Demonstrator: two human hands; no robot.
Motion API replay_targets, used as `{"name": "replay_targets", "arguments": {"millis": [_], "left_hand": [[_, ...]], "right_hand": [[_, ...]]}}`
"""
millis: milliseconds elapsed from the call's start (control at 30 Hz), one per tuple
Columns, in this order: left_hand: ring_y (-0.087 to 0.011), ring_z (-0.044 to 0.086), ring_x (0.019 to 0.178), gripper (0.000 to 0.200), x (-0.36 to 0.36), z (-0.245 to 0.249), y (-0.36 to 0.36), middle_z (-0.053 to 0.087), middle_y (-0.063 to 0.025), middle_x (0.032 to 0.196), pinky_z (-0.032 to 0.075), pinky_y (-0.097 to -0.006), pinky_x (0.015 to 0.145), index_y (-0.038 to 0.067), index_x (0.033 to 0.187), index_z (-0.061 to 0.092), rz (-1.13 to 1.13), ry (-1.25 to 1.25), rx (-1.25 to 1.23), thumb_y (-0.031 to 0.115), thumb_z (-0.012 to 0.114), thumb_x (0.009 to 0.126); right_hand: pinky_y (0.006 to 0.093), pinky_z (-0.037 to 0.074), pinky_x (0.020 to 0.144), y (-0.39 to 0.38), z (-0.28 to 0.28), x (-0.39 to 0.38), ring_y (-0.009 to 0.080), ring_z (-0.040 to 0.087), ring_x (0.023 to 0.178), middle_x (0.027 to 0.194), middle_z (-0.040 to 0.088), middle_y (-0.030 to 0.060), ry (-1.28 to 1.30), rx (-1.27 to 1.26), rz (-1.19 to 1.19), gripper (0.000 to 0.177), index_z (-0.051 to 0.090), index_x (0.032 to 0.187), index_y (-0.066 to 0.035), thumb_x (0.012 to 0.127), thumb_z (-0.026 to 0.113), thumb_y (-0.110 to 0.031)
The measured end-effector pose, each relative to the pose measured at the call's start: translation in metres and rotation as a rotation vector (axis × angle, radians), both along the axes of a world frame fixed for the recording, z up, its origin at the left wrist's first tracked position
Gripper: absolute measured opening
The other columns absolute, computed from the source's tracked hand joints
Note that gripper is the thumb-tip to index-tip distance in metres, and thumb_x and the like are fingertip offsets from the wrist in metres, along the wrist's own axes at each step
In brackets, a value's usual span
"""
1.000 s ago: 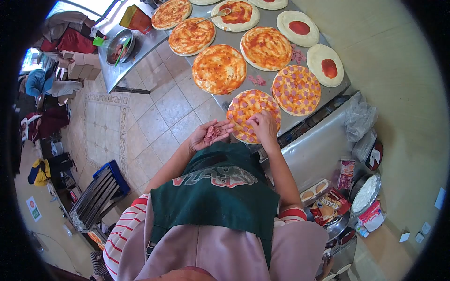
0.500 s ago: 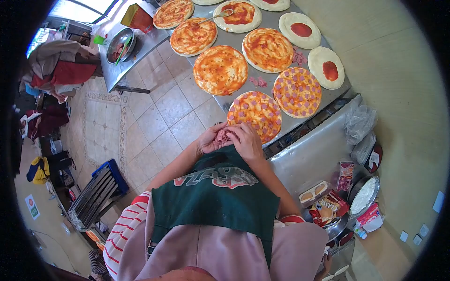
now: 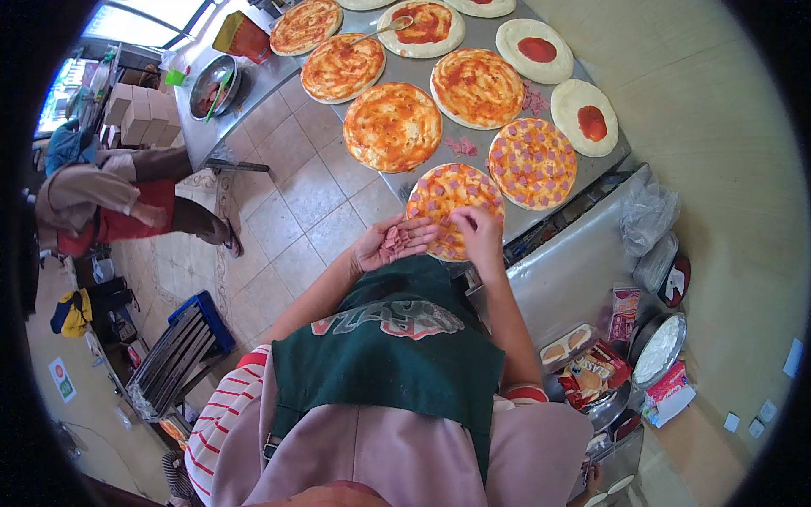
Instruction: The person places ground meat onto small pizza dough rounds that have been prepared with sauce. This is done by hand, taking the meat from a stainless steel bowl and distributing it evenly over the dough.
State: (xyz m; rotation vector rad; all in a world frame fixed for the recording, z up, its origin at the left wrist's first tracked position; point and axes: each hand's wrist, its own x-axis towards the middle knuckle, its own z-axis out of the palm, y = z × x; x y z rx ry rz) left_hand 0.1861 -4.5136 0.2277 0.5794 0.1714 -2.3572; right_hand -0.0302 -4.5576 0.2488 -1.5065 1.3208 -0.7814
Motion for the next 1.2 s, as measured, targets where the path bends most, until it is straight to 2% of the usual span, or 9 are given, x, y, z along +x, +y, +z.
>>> {"name": "replay_targets", "arguments": {"millis": [300,433,567,667,733,800,900,967,1200], "left_hand": [[-0.0295,0.040,0.125,0.052,0.008,0.001,-0.003,0.035,-0.0202,0.137,0.036,-0.0401,0.103,-0.005,0.134,0.028,0.081,0.062,0.005,0.032,0.025,0.098],[-0.0311,0.038,0.126,0.052,0.008,0.004,-0.001,0.034,-0.0211,0.138,0.036,-0.0408,0.104,-0.006,0.134,0.029,0.105,0.136,0.012,0.032,0.026,0.098],[-0.0270,0.051,0.114,0.050,0.005,-0.001,0.000,0.048,-0.0183,0.126,0.044,-0.0376,0.097,-0.003,0.128,0.039,0.079,0.049,0.050,0.035,0.025,0.098],[-0.0215,0.060,0.099,0.047,0.004,-0.011,0.003,0.059,-0.0128,0.110,0.049,-0.0348,0.090,-0.001,0.117,0.048,0.045,0.138,-0.032,0.036,0.028,0.098],[-0.0167,0.064,0.083,0.040,-0.002,0.001,0.002,0.063,-0.0080,0.095,0.054,-0.0317,0.081,0.001,0.108,0.053,0.033,-0.111,0.057,0.034,0.032,0.098],[-0.0172,0.063,0.087,0.039,-0.002,-0.017,0.006,0.062,-0.0090,0.098,0.054,-0.0303,0.079,0.001,0.108,0.052,0.026,-0.069,0.025,0.032,0.032,0.098],[-0.0181,0.063,0.088,0.038,-0.004,-0.021,0.011,0.062,-0.0096,0.099,0.054,-0.0303,0.080,0.000,0.108,0.052,0.006,-0.119,0.059,0.032,0.033,0.097],[-0.0185,0.062,0.095,0.041,-0.004,-0.007,0.009,0.062,-0.0092,0.105,0.051,-0.0319,0.088,0.000,0.112,0.052,-0.034,-0.089,-0.003,0.032,0.032,0.098],[-0.0230,0.060,0.100,0.044,-0.008,-0.001,-0.002,0.059,-0.0147,0.113,0.049,-0.0320,0.091,-0.003,0.121,0.047,-0.047,-0.109,0.047,0.032,0.036,0.096]], "right_hand": [[0.0323,0.045,0.065,-0.027,-0.034,0.009,0.0239,0.056,0.071,0.078,0.056,0.0079,0.464,-0.082,0.068,0.010,0.064,0.079,-0.005,0.074,0.067,-0.013],[0.0327,0.045,0.064,-0.025,-0.015,0.018,0.0233,0.055,0.068,0.078,0.055,0.0073,0.424,-0.145,0.036,0.010,0.064,0.077,-0.006,0.073,0.069,-0.014],[0.0321,0.046,0.062,0.002,0.025,0.046,0.0218,0.057,0.070,0.077,0.055,0.0069,-0.104,0.097,0.127,0.017,0.063,0.082,-0.006,0.072,0.071,-0.017],[0.0321,0.047,0.063,0.017,0.029,0.061,0.0224,0.058,0.071,0.077,0.056,0.0074,0.048,-0.155,0.246,0.019,0.063,0.084,-0.005,0.073,0.071,-0.019],[0.0302,0.047,0.060,0.023,0.025,0.062,0.0201,0.058,0.068,0.077,0.056,0.0073,0.074,-0.150,0.236,0.017,0.064,0.084,-0.005,0.074,0.070,-0.016],[0.0284,0.047,0.058,0.025,0.021,0.061,0.0178,0.058,0.065,0.078,0.057,0.0073,0.093,-0.143,0.228,0.014,0.066,0.085,-0.005,0.075,0.069,-0.014],[0.0329,0.047,0.061,0.027,0.018,0.055,0.0237,0.058,0.070,0.076,0.056,0.0089,0.115,-0.118,0.233,0.013,0.064,0.082,-0.004,0.076,0.066,-0.016],[0.0331,0.046,0.058,0.026,0.015,0.050,0.0228,0.058,0.069,0.075,0.055,0.0087,0.077,-0.107,0.190,0.010,0.064,0.081,-0.004,0.077,0.065,-0.012],[0.0306,0.045,0.055,0.020,0.009,0.032,0.0185,0.056,0.063,0.073,0.056,0.0072,-0.003,-0.099,-0.017,0.008,0.063,0.080,-0.002,0.078,0.066,-0.010]]}}
